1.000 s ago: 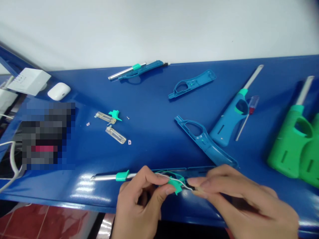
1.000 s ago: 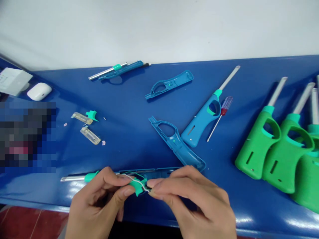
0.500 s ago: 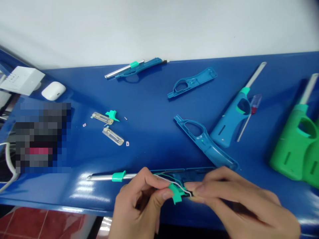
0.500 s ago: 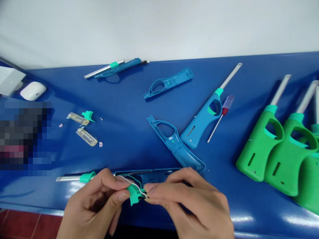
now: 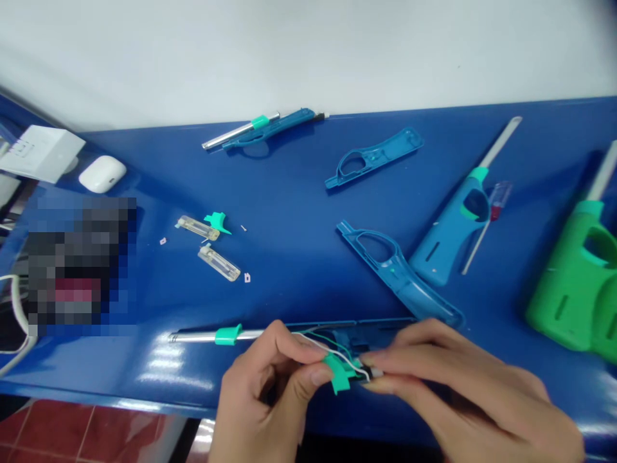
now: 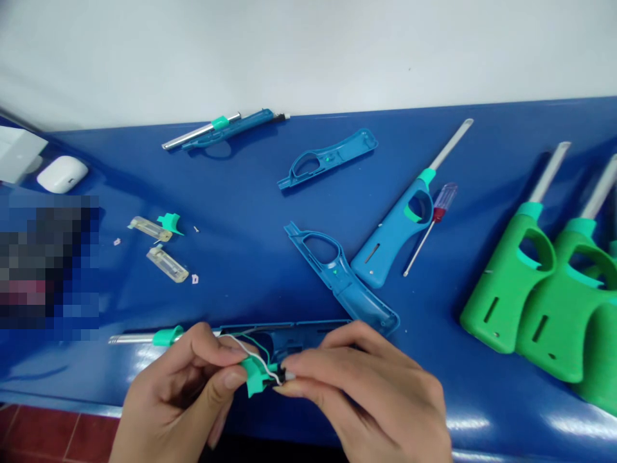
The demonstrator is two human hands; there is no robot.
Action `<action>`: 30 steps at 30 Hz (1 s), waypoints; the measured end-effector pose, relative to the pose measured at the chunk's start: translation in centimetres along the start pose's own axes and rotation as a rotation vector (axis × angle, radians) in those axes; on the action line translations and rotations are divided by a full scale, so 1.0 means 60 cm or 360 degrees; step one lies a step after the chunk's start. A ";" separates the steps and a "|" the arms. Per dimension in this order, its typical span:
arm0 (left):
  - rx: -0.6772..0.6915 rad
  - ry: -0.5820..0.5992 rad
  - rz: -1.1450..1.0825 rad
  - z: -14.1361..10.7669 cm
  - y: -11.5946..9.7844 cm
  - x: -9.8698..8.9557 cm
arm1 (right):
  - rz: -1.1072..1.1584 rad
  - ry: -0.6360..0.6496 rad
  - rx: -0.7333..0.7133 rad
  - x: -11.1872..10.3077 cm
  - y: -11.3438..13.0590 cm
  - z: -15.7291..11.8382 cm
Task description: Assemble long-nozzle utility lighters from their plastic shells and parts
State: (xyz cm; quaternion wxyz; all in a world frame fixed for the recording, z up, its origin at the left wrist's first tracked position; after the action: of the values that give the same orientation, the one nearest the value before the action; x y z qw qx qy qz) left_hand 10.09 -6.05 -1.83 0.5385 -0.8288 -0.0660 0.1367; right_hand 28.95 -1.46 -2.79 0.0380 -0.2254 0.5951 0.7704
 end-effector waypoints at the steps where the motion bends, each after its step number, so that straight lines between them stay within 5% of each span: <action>1: 0.0004 0.0001 -0.0006 -0.001 0.000 0.000 | -0.0002 0.0002 -0.0022 -0.001 0.001 0.003; 30: -0.0059 -0.0006 -0.0038 -0.007 -0.004 0.002 | 0.0050 0.0060 -0.0182 -0.010 0.006 -0.001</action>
State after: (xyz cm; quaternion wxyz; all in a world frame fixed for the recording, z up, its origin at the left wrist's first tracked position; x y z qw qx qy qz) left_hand 10.35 -6.27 -1.51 0.5245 -0.8376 -0.0794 0.1306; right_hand 29.37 -1.48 -2.26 0.0017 -0.2322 0.5542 0.7993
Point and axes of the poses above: each hand's wrist, its own z-axis towards the middle knuckle, its own x-axis out of the palm, y = z × x, the point moved 1 cm from there along z, towards the middle knuckle, and after that the axes turned 2 degrees about -y, right-handed, at the moved point
